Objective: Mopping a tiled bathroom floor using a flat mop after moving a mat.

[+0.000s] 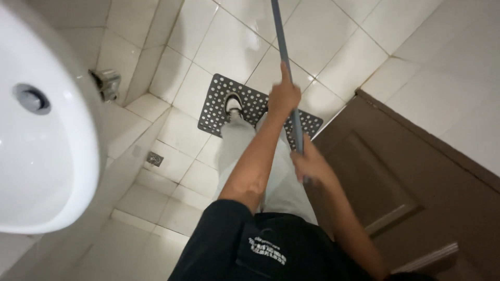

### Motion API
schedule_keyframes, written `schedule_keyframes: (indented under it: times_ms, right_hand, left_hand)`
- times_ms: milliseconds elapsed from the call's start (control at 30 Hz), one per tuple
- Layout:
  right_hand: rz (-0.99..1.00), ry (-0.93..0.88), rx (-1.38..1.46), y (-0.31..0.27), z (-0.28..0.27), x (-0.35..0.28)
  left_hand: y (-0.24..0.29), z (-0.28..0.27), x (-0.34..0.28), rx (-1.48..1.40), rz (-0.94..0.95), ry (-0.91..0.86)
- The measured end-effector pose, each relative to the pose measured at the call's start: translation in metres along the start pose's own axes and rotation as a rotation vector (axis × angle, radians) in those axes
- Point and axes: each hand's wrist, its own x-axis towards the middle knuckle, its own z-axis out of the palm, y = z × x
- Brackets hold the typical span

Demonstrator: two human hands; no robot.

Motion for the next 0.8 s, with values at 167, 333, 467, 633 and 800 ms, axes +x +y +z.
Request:
schedule_keyframes:
  times_ms: [167,333,467,633,800]
  right_hand:
    - [0.066,-0.091,-0.075,0.059,0.013,-0.052]
    - [-0.214,-0.272,-0.407,0.143,0.01,-0.088]
    - [-0.08,-0.359,-0.314,0.196,0.033,-0.099]
    - [0.063,-0.379,-0.231,0.201,0.086,-0.077]
    - [-0.151,-0.373,-0.355,0.126,0.1,-0.062]
  left_hand:
    - [-0.067,0.026,-0.078,0.023,0.101,0.016]
    - [-0.11,0.012,-0.179,-0.279,-0.028,-0.103]
    - [-0.152,-0.004,-0.219,-0.223,0.004,0.028]
    - [-0.168,-0.073,-0.228,-0.34,-0.395,-0.039]
    - [-0.186,-0.074,-0.195,-0.531,-0.285,0.197]
